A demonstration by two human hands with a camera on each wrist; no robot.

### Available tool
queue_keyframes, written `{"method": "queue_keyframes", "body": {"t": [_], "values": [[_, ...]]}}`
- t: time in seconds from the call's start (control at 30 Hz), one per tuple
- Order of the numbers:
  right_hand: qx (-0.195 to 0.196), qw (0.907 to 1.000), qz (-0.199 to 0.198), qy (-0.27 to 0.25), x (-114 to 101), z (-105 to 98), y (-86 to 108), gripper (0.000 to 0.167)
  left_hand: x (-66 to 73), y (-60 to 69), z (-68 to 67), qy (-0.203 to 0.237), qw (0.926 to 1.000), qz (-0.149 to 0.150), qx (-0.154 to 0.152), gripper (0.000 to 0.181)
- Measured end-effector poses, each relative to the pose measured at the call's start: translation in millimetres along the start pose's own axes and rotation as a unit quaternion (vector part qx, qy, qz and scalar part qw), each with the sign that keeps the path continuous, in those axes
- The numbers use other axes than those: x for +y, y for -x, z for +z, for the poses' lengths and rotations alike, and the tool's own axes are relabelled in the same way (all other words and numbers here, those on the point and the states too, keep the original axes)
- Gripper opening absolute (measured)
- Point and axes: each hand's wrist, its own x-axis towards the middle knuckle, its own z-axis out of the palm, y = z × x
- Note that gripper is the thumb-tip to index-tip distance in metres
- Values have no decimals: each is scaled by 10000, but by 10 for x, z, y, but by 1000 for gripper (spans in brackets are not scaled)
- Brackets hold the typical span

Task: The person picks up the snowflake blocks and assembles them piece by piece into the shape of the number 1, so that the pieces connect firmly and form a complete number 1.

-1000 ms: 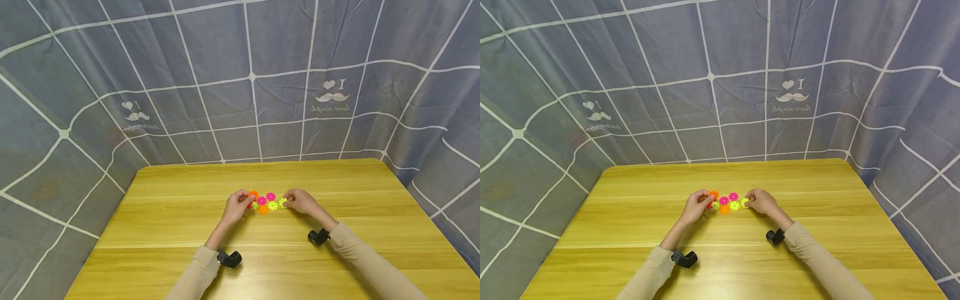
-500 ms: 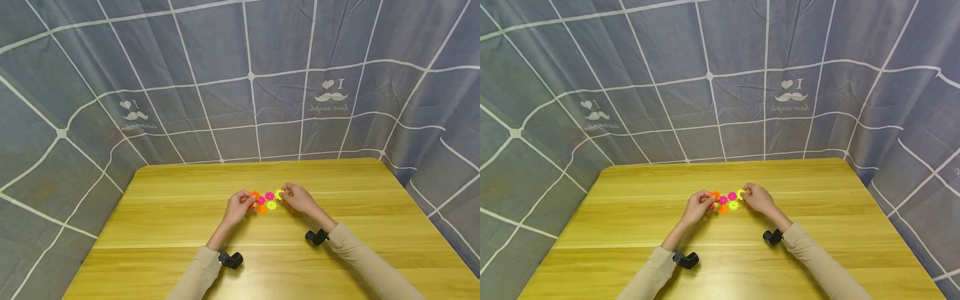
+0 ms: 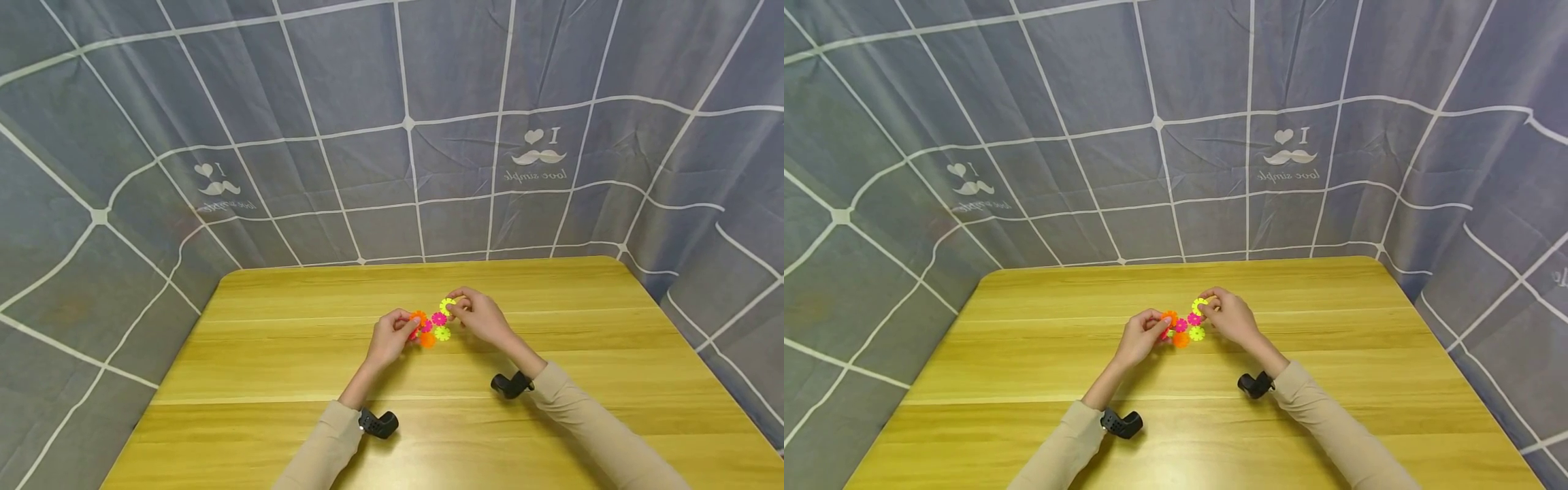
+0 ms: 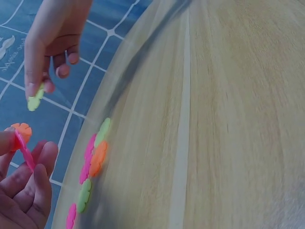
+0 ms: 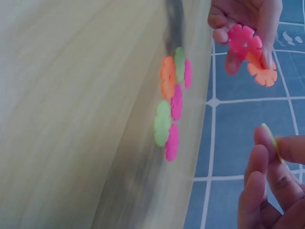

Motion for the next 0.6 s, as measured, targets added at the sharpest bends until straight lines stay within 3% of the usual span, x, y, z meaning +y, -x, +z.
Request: {"method": "queue_keyframes", "body": {"t": [0.17, 0.27, 0.37, 0.5, 0.6], "values": [[116, 9996, -44, -249, -74, 19, 5, 28, 15, 7, 23, 0, 9998, 184, 94, 17], [163, 9990, -80, -419, -108, 40, 1, 28, 154, 74, 28, 25, 9996, 298, 11, 17], [178, 9980, -106, -602, -142, 56, 0, 29, 175, 81, 46, 16, 9992, 401, -73, 18], [156, 9966, -128, -800, -194, 66, 4, 28, 57, 20, 85, -152, 9986, 510, -15, 19], [132, 9959, -113, -889, -225, 82, 8, 27, 48, 19, 102, -412, 9972, 613, 87, 17]]}}
